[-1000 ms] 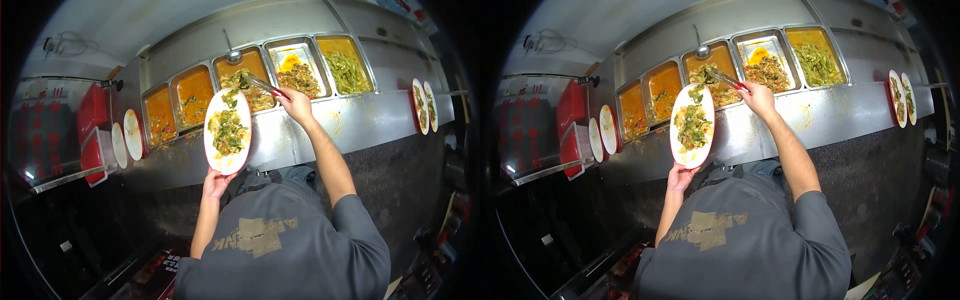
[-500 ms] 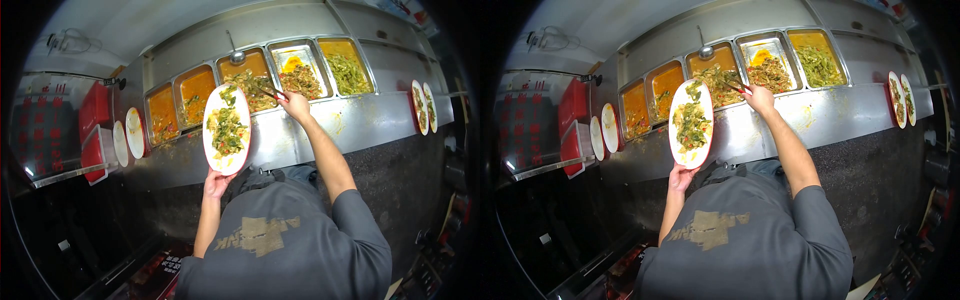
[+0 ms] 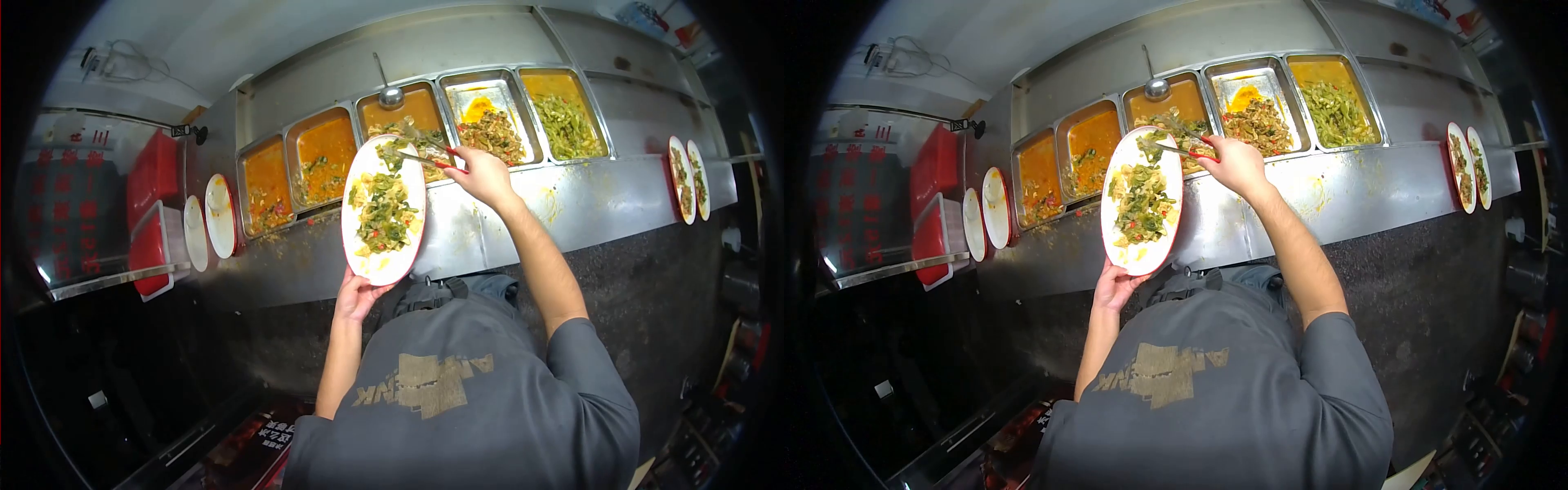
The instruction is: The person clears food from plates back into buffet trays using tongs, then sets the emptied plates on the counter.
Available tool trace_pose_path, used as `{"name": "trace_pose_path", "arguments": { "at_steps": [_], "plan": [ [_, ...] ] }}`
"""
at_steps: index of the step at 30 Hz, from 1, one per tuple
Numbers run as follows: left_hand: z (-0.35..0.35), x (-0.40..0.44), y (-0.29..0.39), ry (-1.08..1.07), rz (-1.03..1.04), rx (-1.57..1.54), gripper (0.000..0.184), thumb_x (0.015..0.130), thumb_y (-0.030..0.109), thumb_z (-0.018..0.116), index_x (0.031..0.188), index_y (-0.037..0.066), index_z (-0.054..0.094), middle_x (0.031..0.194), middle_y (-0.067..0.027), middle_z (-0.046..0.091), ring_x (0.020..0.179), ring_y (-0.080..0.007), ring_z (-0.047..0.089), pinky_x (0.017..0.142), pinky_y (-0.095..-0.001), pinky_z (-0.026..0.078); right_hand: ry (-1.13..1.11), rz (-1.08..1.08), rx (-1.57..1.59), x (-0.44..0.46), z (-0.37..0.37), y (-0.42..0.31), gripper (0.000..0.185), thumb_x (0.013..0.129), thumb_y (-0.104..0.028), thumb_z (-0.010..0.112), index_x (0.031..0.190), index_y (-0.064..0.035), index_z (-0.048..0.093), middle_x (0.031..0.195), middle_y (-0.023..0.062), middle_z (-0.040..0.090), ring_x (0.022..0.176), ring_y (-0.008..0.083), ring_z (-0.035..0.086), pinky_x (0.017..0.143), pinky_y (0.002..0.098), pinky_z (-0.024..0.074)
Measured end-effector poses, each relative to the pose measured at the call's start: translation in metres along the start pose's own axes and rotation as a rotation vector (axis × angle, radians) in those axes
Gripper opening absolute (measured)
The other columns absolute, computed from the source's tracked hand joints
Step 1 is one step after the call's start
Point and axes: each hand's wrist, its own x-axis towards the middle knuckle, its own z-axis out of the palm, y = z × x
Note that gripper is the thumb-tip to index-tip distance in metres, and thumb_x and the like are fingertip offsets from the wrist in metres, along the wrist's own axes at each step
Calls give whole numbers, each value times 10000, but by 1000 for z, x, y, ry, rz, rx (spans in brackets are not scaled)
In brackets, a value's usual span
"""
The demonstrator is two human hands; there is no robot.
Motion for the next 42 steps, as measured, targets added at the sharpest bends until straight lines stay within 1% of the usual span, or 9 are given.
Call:
{"name": "trace_pose_path", "arguments": {
  "at_steps": [1, 7, 17, 26, 31, 35, 38, 39, 42],
  "plan": [
    [1, 0, 0, -4, -4, 15, 758, 783, -67, 463, 1495, 129, 293, 1411, -231, 479, 1200, -418, 580, 864, -565, 596, -47, 0, -56, 1, -1, -3, 470, 834, -419, 702, 1205, -134, 658, 941, 136, 720, 867, 316, 702, 747, 451, 561],
    [7, -4, -2, 13, -13, 41, 765, 781, -59, 467, 1501, 132, 291, 1416, -234, 475, 1178, -423, 596, 859, -563, 598, -53, -4, -110, 7, 8, 0, 316, 864, -353, 675, 1099, -142, 690, 884, 131, 717, 826, 326, 699, 713, 460, 555],
    [9, -7, -3, -7, -17, 13, 757, 787, -63, 451, 1501, 131, 290, 1421, -234, 468, 1199, -418, 582, 858, -550, 601, 170, -248, -172, 2, 1, 5, 222, 877, -278, 669, 1054, -146, 658, 820, 93, 685, 749, 313, 682, 653, 453, 541],
    [13, -5, 1, -31, -15, 25, 744, 790, -69, 446, 1492, 126, 296, 1418, -227, 469, 1192, -421, 584, 867, -555, 596, -177, -61, 6, -1, -17, 3, 329, 852, -372, 683, 1054, -115, 727, 900, 141, 718, 848, 313, 693, 737, 412, 550],
    [13, 0, 3, -26, -5, 5, 750, 786, -77, 441, 1492, 130, 296, 1424, -223, 464, 1200, -408, 582, 869, -551, 596, -589, 129, 425, -2, -30, 24, 458, 869, -426, 728, 1135, -55, 698, 780, -7, 622, 654, 93, 543, 586, 270, 462],
    [11, 1, 6, -8, -1, 5, 749, 785, -76, 440, 1492, 131, 299, 1419, -219, 472, 1201, -394, 585, 867, -543, 600, -705, 223, 429, -10, -38, 26, 505, 842, -411, 757, 1181, -44, 682, 872, 59, 689, 740, 147, 626, 689, 300, 517],
    [13, 4, 7, -1, -4, 24, 749, 785, -75, 439, 1492, 130, 301, 1417, -219, 475, 1197, -396, 587, 868, -546, 599, -491, -149, 335, -21, -24, 34, 469, 867, -361, 752, 1187, -29, 666, 915, 97, 712, 818, 188, 657, 749, 324, 523],
    [14, 5, 8, 0, -4, 35, 749, 784, -75, 439, 1492, 130, 302, 1417, -219, 476, 1196, -397, 588, 868, -548, 599, -523, -80, 281, -24, -34, 18, 486, 856, -337, 761, 1204, -15, 651, 1013, 158, 723, 940, 251, 680, 858, 351, 516],
    [16, 9, 8, 19, 9, 21, 749, 780, -75, 432, 1490, 124, 303, 1416, -219, 478, 1188, -401, 592, 867, -552, 598, -409, -92, 135, -31, -30, 5, 459, 832, -354, 743, 1198, -86, 676, 1056, 158, 719, 946, 332, 694, 846, 400, 541]
  ]
}}
